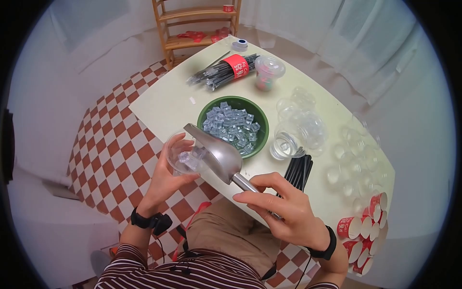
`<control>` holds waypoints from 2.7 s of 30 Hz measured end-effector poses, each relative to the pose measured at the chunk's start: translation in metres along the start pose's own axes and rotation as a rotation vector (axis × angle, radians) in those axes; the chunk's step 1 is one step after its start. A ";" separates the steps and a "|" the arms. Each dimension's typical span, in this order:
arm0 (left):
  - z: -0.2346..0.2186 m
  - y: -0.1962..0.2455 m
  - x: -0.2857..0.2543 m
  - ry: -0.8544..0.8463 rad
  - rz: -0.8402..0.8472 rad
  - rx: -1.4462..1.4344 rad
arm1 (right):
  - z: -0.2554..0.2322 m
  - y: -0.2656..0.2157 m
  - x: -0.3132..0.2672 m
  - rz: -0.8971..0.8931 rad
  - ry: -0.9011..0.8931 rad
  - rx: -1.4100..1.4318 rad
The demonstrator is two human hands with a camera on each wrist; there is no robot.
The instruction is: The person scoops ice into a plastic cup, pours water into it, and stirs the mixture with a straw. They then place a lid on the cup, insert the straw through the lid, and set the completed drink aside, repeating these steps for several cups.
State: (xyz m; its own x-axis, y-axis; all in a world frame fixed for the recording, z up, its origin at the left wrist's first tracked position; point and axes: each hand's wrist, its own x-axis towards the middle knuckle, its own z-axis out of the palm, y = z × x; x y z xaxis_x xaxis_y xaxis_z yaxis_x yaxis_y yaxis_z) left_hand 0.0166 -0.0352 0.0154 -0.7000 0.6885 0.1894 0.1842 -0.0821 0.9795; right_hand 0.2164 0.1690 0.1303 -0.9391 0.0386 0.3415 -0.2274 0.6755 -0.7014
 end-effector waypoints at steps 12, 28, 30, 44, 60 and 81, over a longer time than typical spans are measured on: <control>0.001 -0.003 -0.004 -0.002 -0.007 -0.049 | 0.014 0.026 0.004 0.289 0.378 0.497; 0.014 -0.002 -0.033 -0.078 -0.121 -0.252 | 0.078 0.061 -0.001 0.363 0.060 0.456; 0.016 0.001 -0.036 -0.098 -0.127 -0.236 | 0.085 0.066 -0.003 0.356 0.019 0.392; 0.010 0.010 -0.057 -0.190 -0.155 -0.260 | 0.057 0.060 -0.045 0.401 0.111 0.299; 0.102 0.029 -0.076 -0.675 -0.161 -0.341 | 0.013 0.038 -0.144 0.340 0.244 -0.602; 0.253 0.017 -0.034 -0.647 0.032 -0.136 | -0.025 0.069 -0.200 0.683 0.853 0.258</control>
State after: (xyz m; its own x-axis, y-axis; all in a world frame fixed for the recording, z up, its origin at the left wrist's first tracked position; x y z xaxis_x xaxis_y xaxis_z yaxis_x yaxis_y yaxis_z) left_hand 0.2185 0.1226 0.0079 -0.1320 0.9748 0.1800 0.0791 -0.1706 0.9822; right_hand 0.3948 0.2265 0.0299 -0.4262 0.9009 0.0826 0.1283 0.1506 -0.9802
